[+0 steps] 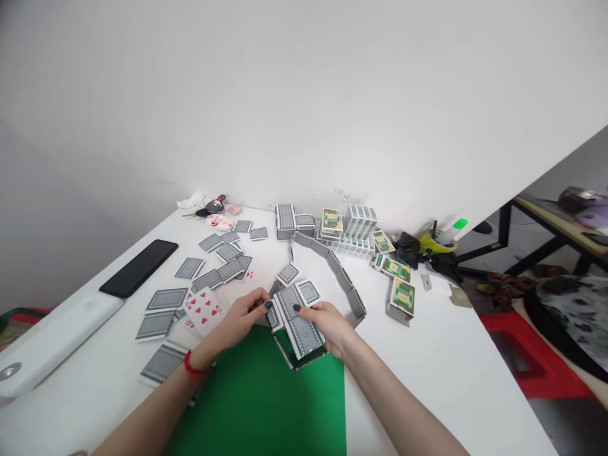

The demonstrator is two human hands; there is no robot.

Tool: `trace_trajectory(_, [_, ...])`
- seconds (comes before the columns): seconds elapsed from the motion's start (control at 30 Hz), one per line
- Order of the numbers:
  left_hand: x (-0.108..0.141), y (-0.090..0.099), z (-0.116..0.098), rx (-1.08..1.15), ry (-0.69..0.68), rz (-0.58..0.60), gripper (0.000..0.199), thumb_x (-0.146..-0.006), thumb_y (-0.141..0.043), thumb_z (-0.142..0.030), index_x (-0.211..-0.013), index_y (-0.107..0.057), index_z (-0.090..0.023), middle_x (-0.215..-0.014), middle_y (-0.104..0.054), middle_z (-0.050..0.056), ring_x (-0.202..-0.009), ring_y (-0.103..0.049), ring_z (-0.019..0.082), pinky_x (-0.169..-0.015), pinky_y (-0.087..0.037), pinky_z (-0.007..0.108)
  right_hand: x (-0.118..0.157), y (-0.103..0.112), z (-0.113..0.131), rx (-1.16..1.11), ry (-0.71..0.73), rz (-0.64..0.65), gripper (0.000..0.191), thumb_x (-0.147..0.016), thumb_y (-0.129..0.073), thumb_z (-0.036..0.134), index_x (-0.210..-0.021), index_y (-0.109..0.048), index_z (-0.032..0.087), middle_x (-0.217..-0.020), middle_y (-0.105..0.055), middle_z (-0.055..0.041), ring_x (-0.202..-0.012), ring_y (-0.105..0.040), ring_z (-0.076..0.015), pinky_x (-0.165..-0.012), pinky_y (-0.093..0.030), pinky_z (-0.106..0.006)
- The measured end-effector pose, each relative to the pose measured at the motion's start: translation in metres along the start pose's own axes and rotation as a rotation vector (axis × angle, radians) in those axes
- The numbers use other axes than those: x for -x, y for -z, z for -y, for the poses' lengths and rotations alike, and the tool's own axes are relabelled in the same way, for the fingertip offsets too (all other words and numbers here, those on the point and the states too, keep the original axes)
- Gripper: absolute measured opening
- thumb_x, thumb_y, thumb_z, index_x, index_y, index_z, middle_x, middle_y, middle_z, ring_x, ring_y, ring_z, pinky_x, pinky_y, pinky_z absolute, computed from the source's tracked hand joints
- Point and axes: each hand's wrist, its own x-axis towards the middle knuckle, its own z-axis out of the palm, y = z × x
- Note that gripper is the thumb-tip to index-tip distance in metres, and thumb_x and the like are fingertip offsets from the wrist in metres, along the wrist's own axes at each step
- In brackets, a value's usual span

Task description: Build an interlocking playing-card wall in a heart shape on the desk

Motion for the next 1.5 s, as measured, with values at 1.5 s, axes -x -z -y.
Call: trace_trajectory(1.5, [0.002,-0.030,-0.005,0.122,0.196,-0.197,0.013,-0.084,-0.039,-0.034,-0.079,-0.040,-0.022,-0.044,-0.051,-0.007,-0.037,-0.053,0.015,-0.040,-0.042,0.025,0.006,-0.001,-0.001,0.000,0.072,-0.026,0.010,-0.074,-0.062,0.019,-0.078,-0.066,0.010,-0.063,-0.071,-0.0072,-0.052,-0.065,-0.0157,-0.053,-0.051,-0.025])
